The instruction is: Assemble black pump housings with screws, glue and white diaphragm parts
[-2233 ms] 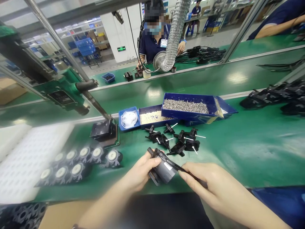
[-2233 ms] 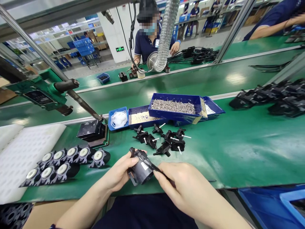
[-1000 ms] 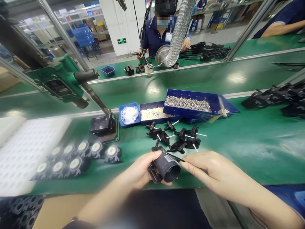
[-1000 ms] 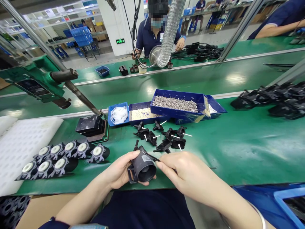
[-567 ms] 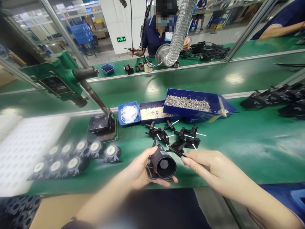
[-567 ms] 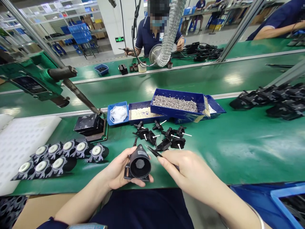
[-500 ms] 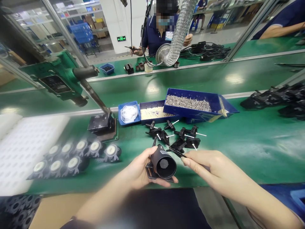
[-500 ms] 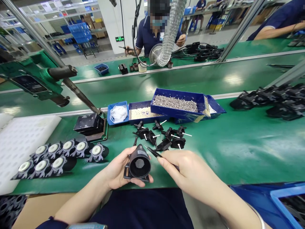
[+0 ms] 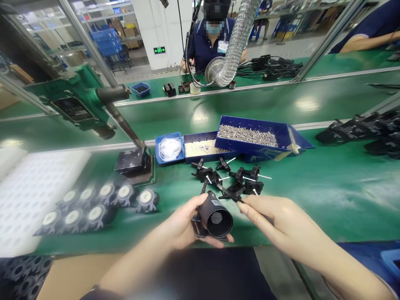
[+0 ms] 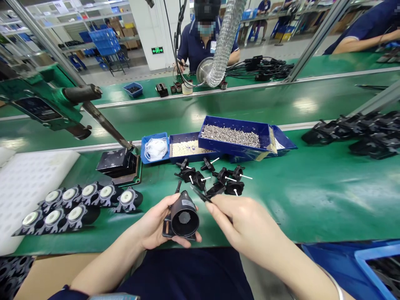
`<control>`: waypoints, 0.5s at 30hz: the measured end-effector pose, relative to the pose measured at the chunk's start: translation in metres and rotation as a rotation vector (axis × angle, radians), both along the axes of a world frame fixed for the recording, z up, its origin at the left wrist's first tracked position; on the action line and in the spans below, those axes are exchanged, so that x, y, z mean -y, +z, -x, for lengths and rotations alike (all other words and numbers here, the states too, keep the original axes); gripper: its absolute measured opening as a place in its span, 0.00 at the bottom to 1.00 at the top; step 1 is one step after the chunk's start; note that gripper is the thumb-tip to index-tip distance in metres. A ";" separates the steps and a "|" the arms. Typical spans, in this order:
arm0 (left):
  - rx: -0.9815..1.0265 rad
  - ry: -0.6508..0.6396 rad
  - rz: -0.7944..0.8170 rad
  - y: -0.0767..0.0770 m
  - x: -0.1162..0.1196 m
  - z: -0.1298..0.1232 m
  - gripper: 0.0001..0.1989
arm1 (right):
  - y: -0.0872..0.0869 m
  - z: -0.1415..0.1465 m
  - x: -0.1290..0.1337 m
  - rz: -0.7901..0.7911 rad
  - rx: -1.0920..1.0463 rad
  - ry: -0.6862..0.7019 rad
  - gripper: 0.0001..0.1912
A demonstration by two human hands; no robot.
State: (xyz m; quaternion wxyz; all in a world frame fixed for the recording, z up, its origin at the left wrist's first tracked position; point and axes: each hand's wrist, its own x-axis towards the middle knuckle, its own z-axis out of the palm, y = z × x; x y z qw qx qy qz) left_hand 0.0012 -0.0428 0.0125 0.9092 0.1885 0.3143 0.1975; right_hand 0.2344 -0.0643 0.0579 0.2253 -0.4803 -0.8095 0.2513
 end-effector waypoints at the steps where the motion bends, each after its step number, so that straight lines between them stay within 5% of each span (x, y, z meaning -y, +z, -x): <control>1: -0.001 -0.001 0.006 0.000 0.000 0.000 0.30 | 0.002 0.000 0.000 -0.036 -0.026 -0.027 0.24; 15: 0.005 -0.020 0.005 0.001 0.000 0.003 0.30 | -0.003 -0.001 0.002 0.004 -0.006 0.097 0.23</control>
